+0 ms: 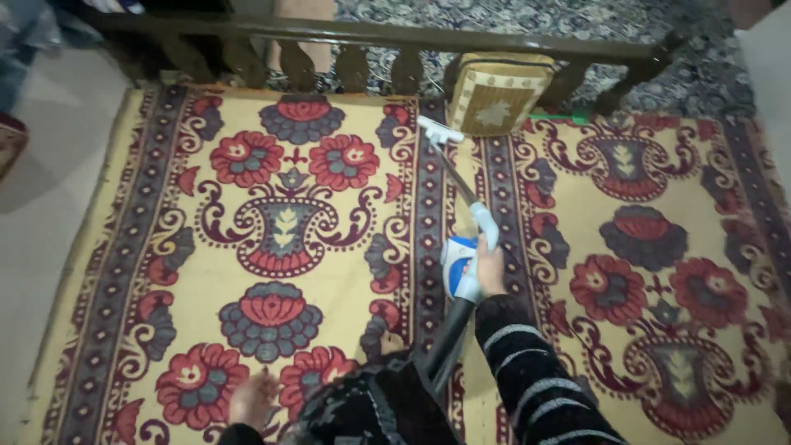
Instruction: Vacuuming a patterned carpet in a room.
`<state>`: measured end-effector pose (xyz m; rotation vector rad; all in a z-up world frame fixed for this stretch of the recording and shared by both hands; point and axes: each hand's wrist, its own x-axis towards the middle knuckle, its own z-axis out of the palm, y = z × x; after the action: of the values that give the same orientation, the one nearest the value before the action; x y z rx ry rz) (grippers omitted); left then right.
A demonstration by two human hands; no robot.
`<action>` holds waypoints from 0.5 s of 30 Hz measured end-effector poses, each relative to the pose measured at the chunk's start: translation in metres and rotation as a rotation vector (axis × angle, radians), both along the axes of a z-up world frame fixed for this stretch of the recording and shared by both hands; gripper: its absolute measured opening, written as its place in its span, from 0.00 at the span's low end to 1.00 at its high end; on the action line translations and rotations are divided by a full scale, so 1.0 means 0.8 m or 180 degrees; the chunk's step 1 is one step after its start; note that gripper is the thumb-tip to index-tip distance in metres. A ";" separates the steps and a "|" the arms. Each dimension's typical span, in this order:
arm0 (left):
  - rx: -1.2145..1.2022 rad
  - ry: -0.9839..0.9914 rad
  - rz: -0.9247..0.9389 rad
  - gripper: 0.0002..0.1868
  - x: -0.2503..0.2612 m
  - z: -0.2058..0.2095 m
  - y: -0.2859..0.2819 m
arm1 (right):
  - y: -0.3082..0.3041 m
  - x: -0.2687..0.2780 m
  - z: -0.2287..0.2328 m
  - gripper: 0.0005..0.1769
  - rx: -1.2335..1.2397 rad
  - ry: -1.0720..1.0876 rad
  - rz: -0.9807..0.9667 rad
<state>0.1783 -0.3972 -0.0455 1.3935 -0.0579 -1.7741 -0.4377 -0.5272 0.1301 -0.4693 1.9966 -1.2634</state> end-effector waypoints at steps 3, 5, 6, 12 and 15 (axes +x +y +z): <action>-0.0049 0.0186 0.0191 0.21 -0.001 -0.009 0.045 | -0.001 -0.005 -0.030 0.19 -0.0279 -0.0401 0.0415; -0.0095 0.0206 0.0247 0.20 -0.017 -0.022 0.066 | 0.023 -0.009 -0.026 0.15 -0.0429 -0.0380 0.0867; 0.0102 0.0104 0.0209 0.18 -0.026 -0.034 0.074 | 0.044 -0.005 -0.007 0.11 -0.0398 0.0014 0.1352; 0.0626 -0.0022 0.0372 0.15 -0.034 -0.068 0.090 | 0.222 0.045 0.072 0.18 0.0478 0.0768 0.2024; 0.0602 -0.0084 0.0460 0.14 -0.033 -0.066 0.131 | 0.363 0.039 0.066 0.29 0.1046 0.0960 0.2210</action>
<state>0.1520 -0.2924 -0.0981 1.5153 0.1965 -1.6752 -0.4066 -0.2371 0.1832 -1.1143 1.9606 -0.4472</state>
